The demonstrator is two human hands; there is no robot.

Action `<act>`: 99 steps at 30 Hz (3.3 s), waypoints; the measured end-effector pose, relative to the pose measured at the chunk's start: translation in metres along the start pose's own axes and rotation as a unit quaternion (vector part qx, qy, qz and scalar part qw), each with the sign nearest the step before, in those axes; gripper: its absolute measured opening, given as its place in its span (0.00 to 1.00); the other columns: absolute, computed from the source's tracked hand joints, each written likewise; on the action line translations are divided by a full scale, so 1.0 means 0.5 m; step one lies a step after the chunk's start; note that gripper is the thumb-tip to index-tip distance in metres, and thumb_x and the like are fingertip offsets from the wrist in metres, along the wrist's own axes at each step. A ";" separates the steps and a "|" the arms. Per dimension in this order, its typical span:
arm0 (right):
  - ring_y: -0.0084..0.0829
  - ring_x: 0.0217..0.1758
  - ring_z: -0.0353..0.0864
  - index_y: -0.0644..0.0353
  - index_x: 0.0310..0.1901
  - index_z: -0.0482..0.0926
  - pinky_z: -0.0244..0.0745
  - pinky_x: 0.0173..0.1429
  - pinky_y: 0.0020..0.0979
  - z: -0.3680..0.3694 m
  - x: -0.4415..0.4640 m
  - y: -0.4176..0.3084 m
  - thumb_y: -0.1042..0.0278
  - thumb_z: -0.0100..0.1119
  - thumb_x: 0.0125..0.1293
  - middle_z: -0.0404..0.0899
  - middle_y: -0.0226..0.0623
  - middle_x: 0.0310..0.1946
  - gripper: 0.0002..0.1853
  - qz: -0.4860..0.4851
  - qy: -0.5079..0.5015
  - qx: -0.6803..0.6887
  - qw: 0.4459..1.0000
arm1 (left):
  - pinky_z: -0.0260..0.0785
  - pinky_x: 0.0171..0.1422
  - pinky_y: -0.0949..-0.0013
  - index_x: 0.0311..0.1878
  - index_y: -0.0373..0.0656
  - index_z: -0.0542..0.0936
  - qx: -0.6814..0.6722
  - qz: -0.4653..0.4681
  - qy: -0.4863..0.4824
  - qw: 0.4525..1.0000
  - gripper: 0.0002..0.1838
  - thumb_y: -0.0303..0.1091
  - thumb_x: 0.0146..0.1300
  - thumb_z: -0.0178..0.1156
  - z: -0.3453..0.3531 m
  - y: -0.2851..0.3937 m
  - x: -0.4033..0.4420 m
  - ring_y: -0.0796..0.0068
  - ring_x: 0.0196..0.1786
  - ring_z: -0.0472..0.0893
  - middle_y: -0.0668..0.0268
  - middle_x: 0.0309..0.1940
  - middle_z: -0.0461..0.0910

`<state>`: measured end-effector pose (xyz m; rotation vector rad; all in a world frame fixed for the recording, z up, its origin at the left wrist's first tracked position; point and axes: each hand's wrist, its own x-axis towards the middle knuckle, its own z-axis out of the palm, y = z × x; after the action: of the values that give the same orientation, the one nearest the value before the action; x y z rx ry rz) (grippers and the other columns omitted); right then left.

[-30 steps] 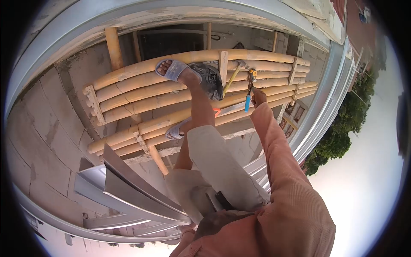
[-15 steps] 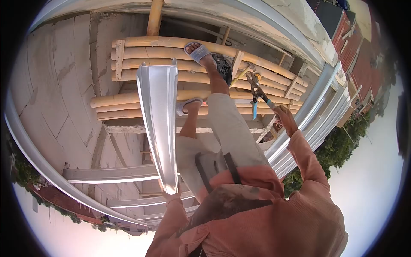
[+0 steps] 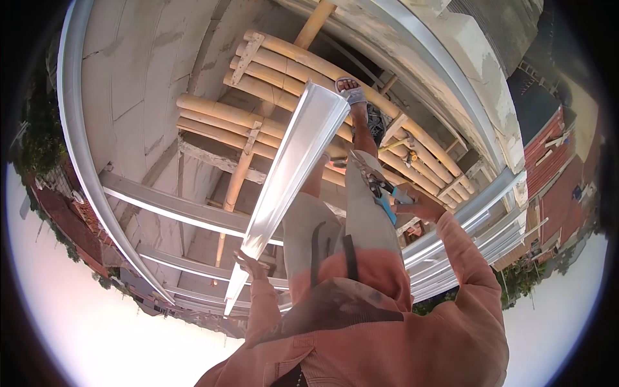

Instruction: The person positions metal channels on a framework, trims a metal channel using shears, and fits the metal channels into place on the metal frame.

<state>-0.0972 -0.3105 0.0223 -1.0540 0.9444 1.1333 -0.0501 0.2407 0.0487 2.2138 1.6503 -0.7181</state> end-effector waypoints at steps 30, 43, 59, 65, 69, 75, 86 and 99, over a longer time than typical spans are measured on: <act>0.35 0.55 0.78 0.62 0.66 0.69 0.73 0.61 0.36 -0.124 -0.062 -0.123 0.66 0.74 0.52 0.78 0.43 0.51 0.39 -0.271 -0.055 -0.171 0.946 | 0.67 0.69 0.46 0.72 0.31 0.59 0.331 0.490 -0.163 0.790 0.54 0.54 0.54 0.77 0.154 0.508 -0.323 0.39 0.66 0.73 0.40 0.62 0.72; 0.25 0.41 0.80 0.65 0.59 0.74 0.76 0.47 0.27 -0.189 -0.013 -0.244 0.60 0.76 0.53 0.82 0.33 0.40 0.33 0.039 -0.231 -0.126 0.964 | 0.69 0.69 0.47 0.69 0.33 0.60 0.345 0.510 -0.174 0.768 0.48 0.46 0.54 0.78 0.156 0.510 -0.315 0.39 0.65 0.74 0.42 0.60 0.71; 0.33 0.58 0.76 0.58 0.66 0.76 0.64 0.67 0.33 -0.206 0.058 -0.336 0.38 0.71 0.59 0.81 0.37 0.53 0.40 0.084 -0.178 -0.157 0.968 | 0.69 0.66 0.47 0.69 0.35 0.61 0.267 0.538 -0.166 0.782 0.47 0.43 0.54 0.79 0.178 0.464 -0.298 0.41 0.63 0.76 0.42 0.60 0.73; 0.33 0.62 0.74 0.61 0.65 0.78 0.60 0.71 0.33 -0.196 0.096 -0.290 0.34 0.67 0.61 0.80 0.35 0.57 0.41 0.080 -0.246 -0.116 0.959 | 0.64 0.69 0.45 0.72 0.39 0.61 0.269 0.528 -0.148 0.792 0.47 0.41 0.53 0.78 0.186 0.459 -0.311 0.44 0.66 0.72 0.46 0.61 0.72; 0.28 0.61 0.74 0.60 0.67 0.77 0.59 0.72 0.31 -0.194 0.087 -0.279 0.39 0.67 0.63 0.79 0.33 0.58 0.38 0.059 -0.275 -0.052 0.958 | 0.64 0.69 0.45 0.71 0.39 0.61 0.241 0.541 -0.131 0.795 0.47 0.41 0.53 0.78 0.195 0.442 -0.312 0.44 0.65 0.72 0.47 0.60 0.73; 0.25 0.59 0.75 0.61 0.66 0.78 0.61 0.71 0.27 -0.208 0.118 -0.274 0.48 0.71 0.63 0.79 0.31 0.58 0.35 0.083 -0.342 0.040 0.935 | 0.64 0.68 0.45 0.71 0.39 0.61 0.258 0.527 -0.138 0.798 0.49 0.41 0.51 0.79 0.187 0.450 -0.308 0.43 0.64 0.73 0.47 0.60 0.72; 0.29 0.66 0.73 0.60 0.63 0.79 0.59 0.73 0.32 -0.206 0.091 -0.303 0.48 0.71 0.61 0.80 0.35 0.61 0.33 0.084 -0.269 -0.067 0.957 | 0.61 0.70 0.46 0.72 0.37 0.59 0.267 0.532 -0.117 0.795 0.51 0.42 0.51 0.79 0.204 0.429 -0.307 0.44 0.65 0.71 0.47 0.60 0.71; 0.30 0.59 0.78 0.57 0.59 0.79 0.66 0.67 0.32 -0.213 0.130 -0.268 0.45 0.70 0.64 0.82 0.35 0.52 0.30 0.055 -0.301 0.042 0.951 | 0.59 0.73 0.45 0.73 0.36 0.57 0.261 0.528 -0.120 0.799 0.52 0.39 0.50 0.80 0.203 0.430 -0.312 0.44 0.67 0.69 0.46 0.63 0.69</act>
<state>0.0403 -0.4114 -0.0442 -0.5305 0.5569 1.3851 0.0979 -0.0018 0.0354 2.7075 -0.0893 -1.0696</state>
